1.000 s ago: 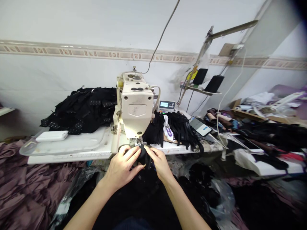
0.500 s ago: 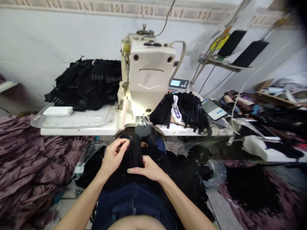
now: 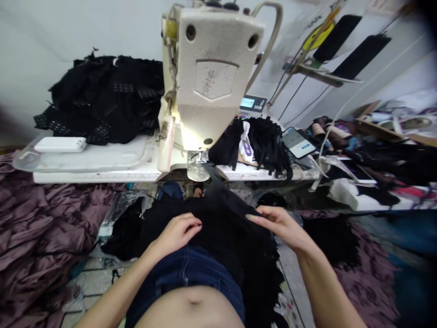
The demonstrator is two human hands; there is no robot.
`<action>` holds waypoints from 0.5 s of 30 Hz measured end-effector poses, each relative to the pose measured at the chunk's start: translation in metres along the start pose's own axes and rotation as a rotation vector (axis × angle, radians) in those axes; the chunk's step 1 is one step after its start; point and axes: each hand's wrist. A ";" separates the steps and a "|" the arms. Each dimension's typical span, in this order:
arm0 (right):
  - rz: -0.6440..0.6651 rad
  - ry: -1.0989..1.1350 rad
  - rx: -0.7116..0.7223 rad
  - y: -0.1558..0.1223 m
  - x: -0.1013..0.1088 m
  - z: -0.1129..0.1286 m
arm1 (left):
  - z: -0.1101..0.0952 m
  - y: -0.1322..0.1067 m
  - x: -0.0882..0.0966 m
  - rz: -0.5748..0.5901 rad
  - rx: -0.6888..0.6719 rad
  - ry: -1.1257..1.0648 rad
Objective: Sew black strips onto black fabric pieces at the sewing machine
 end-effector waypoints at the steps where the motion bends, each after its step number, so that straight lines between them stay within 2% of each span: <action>1: -0.064 -0.048 -0.044 -0.010 0.017 -0.004 | -0.003 0.002 -0.007 0.085 -0.031 -0.006; 4: -0.312 -0.336 -0.194 -0.040 0.071 -0.031 | -0.009 0.004 -0.022 0.274 -0.095 -0.020; 6: -0.443 -0.542 -0.291 -0.054 0.094 -0.056 | -0.009 0.005 -0.027 0.311 -0.088 -0.020; 7: -0.471 -0.591 -0.326 -0.058 0.098 -0.070 | -0.007 0.005 -0.028 0.307 -0.072 -0.019; 9: -0.437 -0.545 -0.324 -0.053 0.086 -0.095 | -0.003 0.007 -0.031 0.278 -0.027 -0.015; 12: -0.190 -0.213 -0.125 -0.020 0.034 -0.127 | 0.000 0.008 -0.036 0.263 0.021 -0.005; 13: -0.153 -0.125 -0.086 -0.006 0.014 -0.135 | -0.001 0.008 -0.038 0.274 0.025 0.000; 15: -0.197 -0.014 -0.030 0.022 -0.018 -0.148 | -0.006 0.007 -0.043 0.311 0.018 0.006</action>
Point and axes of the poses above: each hand's wrist, its own y-axis towards the middle knuckle, its own x-axis out of the back of the hand, z = x × y, and after that the axes turned 11 degrees about z, right-handed
